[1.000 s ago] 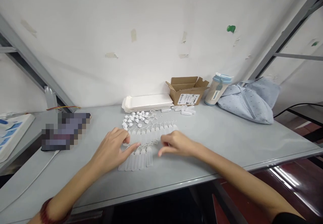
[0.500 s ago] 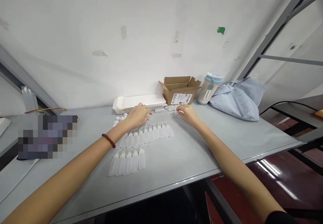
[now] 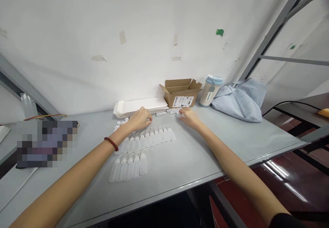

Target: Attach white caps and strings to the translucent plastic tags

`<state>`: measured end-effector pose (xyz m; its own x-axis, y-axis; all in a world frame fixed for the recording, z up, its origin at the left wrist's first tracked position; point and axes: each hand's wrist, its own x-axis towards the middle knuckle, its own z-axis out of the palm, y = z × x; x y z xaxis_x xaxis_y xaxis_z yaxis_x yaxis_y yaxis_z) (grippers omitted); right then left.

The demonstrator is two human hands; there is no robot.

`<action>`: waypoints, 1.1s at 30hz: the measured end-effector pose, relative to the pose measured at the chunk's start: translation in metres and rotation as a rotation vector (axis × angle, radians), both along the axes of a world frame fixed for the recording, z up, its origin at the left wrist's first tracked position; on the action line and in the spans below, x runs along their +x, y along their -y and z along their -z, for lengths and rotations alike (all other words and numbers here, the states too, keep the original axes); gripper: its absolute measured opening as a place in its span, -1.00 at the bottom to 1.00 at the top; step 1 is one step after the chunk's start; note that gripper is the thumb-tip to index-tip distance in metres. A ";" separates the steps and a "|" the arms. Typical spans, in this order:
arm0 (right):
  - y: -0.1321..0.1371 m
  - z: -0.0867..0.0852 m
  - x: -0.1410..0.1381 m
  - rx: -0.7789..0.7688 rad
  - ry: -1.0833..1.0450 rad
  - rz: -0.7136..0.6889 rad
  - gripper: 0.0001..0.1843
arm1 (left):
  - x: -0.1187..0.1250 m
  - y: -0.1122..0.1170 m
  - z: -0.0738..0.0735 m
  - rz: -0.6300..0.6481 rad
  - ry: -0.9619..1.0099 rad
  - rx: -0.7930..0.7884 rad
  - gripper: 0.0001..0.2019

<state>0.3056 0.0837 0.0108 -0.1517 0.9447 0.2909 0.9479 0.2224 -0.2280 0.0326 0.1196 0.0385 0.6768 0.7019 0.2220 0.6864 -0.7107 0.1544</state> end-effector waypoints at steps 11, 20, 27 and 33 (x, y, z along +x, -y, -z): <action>0.007 -0.007 -0.012 0.087 -0.207 -0.035 -0.67 | -0.015 0.052 -0.019 -0.155 0.613 -0.031 -0.85; 0.034 -0.020 -0.047 0.030 -0.759 -0.158 -0.67 | -0.033 0.079 -0.017 -0.348 0.845 -0.202 -0.83; 0.059 -0.024 -0.076 -0.258 -1.169 -0.253 -0.81 | -0.025 0.092 -0.028 -0.293 1.100 -0.618 -0.79; 0.070 -0.023 -0.086 -0.393 -1.340 -0.394 -0.75 | -0.016 0.097 -0.023 -0.262 1.090 -0.782 -0.86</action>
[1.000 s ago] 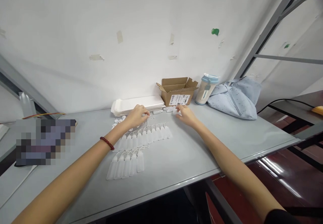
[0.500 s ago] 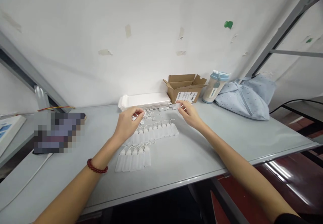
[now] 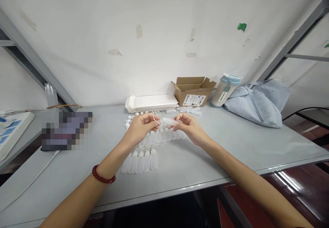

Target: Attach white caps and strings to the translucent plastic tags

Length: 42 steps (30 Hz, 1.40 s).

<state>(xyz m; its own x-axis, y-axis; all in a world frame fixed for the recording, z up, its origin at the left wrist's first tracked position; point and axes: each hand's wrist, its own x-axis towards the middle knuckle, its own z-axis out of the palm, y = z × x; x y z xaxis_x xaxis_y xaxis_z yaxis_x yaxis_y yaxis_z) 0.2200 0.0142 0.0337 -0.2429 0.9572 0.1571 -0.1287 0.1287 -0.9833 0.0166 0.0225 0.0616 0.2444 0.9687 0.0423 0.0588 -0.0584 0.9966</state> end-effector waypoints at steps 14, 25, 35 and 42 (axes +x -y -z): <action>0.004 -0.001 -0.003 -0.045 -0.022 -0.095 -0.70 | 0.003 0.003 0.001 -0.073 0.106 -0.068 -0.86; 0.008 -0.001 -0.004 -0.080 0.079 -0.135 -0.72 | 0.007 0.008 0.000 0.015 0.058 -0.042 -0.81; 0.011 -0.003 -0.008 -0.099 0.098 -0.158 -0.69 | 0.005 0.006 -0.001 -0.039 -0.070 0.022 -0.78; 0.013 -0.004 -0.009 -0.069 0.123 -0.145 -0.64 | 0.005 0.007 -0.003 0.017 -0.049 0.002 -0.80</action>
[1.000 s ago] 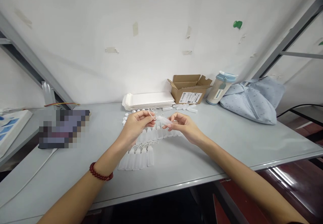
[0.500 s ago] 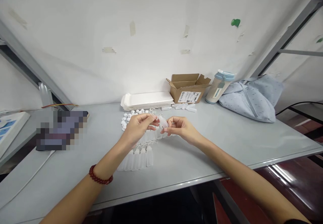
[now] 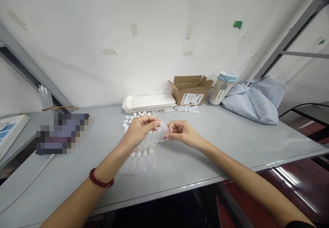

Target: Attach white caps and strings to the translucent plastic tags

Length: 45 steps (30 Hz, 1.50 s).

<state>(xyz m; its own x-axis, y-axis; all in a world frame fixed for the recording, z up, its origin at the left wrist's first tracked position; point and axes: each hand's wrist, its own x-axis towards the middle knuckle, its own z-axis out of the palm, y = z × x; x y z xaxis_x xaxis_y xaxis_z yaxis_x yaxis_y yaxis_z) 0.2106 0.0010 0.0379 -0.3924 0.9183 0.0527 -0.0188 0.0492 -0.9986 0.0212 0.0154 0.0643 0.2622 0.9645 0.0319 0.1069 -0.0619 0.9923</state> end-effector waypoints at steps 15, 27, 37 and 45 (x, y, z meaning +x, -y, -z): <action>0.002 0.008 -0.005 0.042 -0.021 0.070 -0.61 | 0.002 0.003 0.004 0.127 0.007 -0.050 -0.44; 0.000 0.006 -0.005 0.098 0.008 0.238 -0.60 | 0.008 0.010 0.008 -0.083 -0.378 0.502 -0.69; 0.006 0.000 -0.008 0.052 -0.091 0.215 -0.60 | 0.013 0.018 0.012 0.122 -0.571 0.944 -0.58; 0.004 0.000 -0.002 0.096 0.068 0.085 -0.63 | 0.003 0.025 0.009 0.176 -0.609 0.862 -0.60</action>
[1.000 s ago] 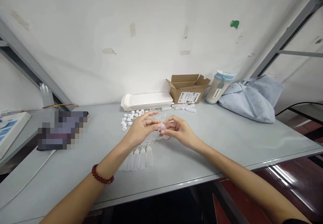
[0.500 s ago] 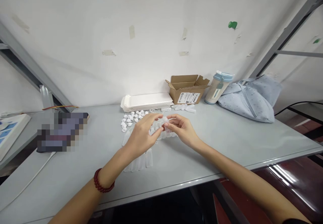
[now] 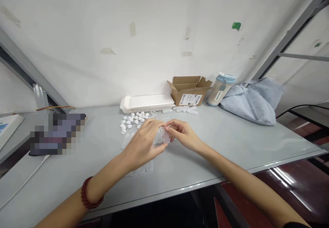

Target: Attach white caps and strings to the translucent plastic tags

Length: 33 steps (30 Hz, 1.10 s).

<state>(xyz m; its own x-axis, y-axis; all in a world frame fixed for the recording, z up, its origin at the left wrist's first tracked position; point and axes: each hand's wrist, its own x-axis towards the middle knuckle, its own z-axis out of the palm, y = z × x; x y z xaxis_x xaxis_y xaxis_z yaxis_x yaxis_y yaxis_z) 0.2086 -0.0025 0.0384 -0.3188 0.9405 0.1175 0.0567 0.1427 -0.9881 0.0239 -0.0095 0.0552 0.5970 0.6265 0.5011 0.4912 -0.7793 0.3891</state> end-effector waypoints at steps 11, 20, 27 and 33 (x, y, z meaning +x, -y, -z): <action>0.005 0.001 0.002 -0.161 0.384 -0.490 -0.72 | -0.028 0.038 0.028 -0.082 -0.130 -0.357 -0.58; 0.004 0.008 0.000 -0.151 0.401 -0.569 -0.83 | -0.036 0.039 0.038 -0.122 -0.207 -0.283 -0.61; 0.003 0.008 0.000 -0.161 0.423 -0.565 -0.83 | -0.035 0.037 0.037 -0.132 -0.264 -0.258 -0.63; 0.001 0.010 0.001 -0.156 0.424 -0.543 -0.83 | -0.034 0.013 0.026 -0.212 -0.151 -0.209 -0.70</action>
<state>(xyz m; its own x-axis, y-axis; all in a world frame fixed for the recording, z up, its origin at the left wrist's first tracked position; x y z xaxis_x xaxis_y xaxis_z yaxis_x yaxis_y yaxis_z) 0.2096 -0.0035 0.0283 -0.7363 0.6311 -0.2442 0.4026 0.1185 -0.9077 -0.0100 -0.0224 0.0296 0.5002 0.8246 0.2643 0.6983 -0.5646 0.4399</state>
